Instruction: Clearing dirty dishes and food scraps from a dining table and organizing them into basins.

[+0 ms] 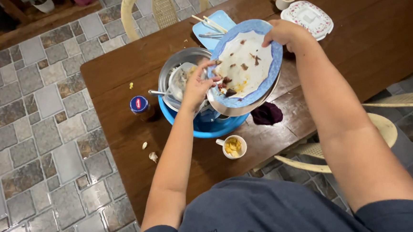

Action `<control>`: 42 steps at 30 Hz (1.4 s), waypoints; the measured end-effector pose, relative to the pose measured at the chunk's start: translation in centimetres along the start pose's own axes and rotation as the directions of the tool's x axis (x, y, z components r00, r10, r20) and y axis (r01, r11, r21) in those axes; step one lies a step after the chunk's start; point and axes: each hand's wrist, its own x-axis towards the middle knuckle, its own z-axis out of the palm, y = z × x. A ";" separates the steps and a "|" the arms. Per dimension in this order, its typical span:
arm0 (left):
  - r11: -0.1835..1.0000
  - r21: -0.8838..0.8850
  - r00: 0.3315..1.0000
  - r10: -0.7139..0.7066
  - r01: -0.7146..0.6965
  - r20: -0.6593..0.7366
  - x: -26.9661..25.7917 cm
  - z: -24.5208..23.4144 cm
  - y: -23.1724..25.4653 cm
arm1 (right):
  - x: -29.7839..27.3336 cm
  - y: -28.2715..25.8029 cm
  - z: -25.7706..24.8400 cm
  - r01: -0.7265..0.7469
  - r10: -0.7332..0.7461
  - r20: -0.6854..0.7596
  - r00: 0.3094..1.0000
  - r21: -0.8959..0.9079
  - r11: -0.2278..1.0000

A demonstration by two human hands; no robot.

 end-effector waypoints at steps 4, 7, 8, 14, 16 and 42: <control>0.994 0.110 0.998 0.001 0.007 -0.068 -1.7 2.4 2.5 | -1.1 -1.7 0.5 -0.012 0.008 -0.049 0.999 -0.090 0.996; 0.926 0.378 0.994 0.040 0.001 -0.100 -2.6 4.8 5.8 | -1.4 -2.8 1.0 -0.010 -0.001 -0.073 0.997 -0.145 0.989; 0.899 0.437 0.994 0.026 0.024 -0.108 -2.7 5.7 6.9 | -1.8 -3.2 1.3 -0.003 -0.013 -0.088 0.996 -0.183 0.983; 0.947 0.309 0.994 -0.061 0.088 -0.096 -1.2 7.7 3.4 | 0.9 -2.1 2.3 0.039 -0.073 -0.104 0.992 -0.305 0.952; 0.965 0.258 0.997 -0.040 0.055 -0.066 -1.2 8.8 3.2 | 1.6 -1.7 2.6 0.079 -0.113 -0.090 0.990 -0.314 0.946; 0.386 0.903 0.967 0.089 0.188 -0.239 -0.7 1.3 0.7 | 2.7 -0.9 2.6 0.092 -0.126 -0.079 0.989 -0.341 0.936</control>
